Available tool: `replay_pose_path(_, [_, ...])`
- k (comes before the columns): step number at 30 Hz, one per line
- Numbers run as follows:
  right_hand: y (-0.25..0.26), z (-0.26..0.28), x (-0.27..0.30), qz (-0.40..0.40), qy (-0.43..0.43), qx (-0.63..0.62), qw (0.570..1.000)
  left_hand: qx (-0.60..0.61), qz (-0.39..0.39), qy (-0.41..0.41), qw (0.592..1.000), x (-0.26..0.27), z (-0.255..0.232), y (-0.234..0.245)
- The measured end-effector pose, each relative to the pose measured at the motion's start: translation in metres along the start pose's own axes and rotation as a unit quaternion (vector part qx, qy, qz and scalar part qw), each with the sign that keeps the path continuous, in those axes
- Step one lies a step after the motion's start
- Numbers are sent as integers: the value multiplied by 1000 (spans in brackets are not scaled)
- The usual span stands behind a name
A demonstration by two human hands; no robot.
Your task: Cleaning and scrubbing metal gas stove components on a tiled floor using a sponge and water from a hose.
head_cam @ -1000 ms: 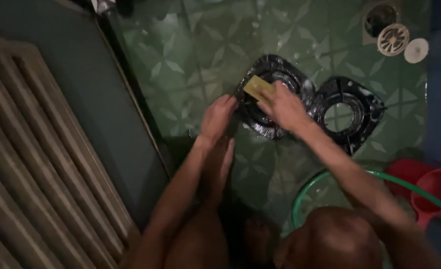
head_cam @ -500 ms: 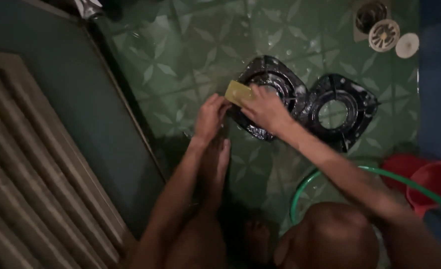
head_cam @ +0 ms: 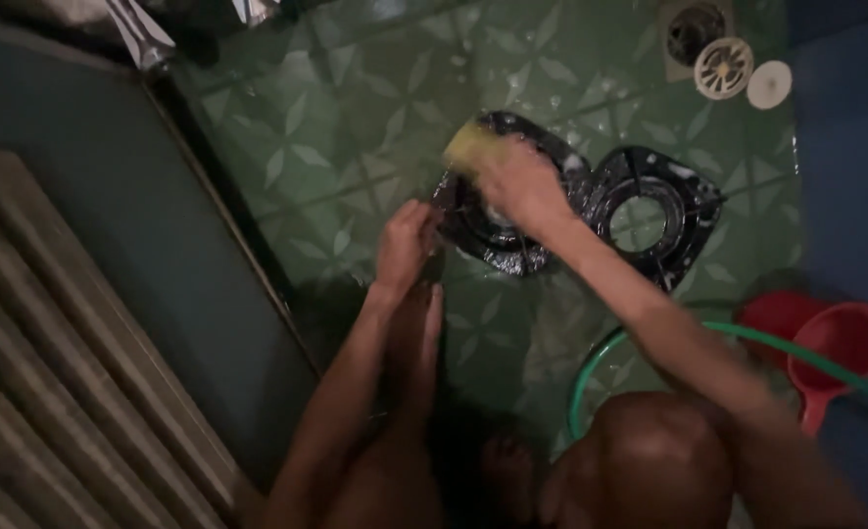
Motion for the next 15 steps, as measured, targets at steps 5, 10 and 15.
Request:
replay_pose_path(5, [15, -8, 22, 35, -9, -91, 995, -21, 1, -5, 1000, -13, -25, 22])
replay_pose_path(10, [31, -61, 33, -115, -234, -104, 960, -54, -33, 0, 998, -41, -22, 0])
replay_pose_path(15, [13, -73, 23, 27, -220, -12, 975, -183, 91, 50, 978, -53, -7, -39])
Point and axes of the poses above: each hand's wrist, its own x-axis away from the middle knuckle, its own y-axis out of the back of the hand, z = x × y, the point moved 2 cm from there along -x, towards the middle knuckle, and after that the axes turned 2 degrees about x, right-handed, at the moved point
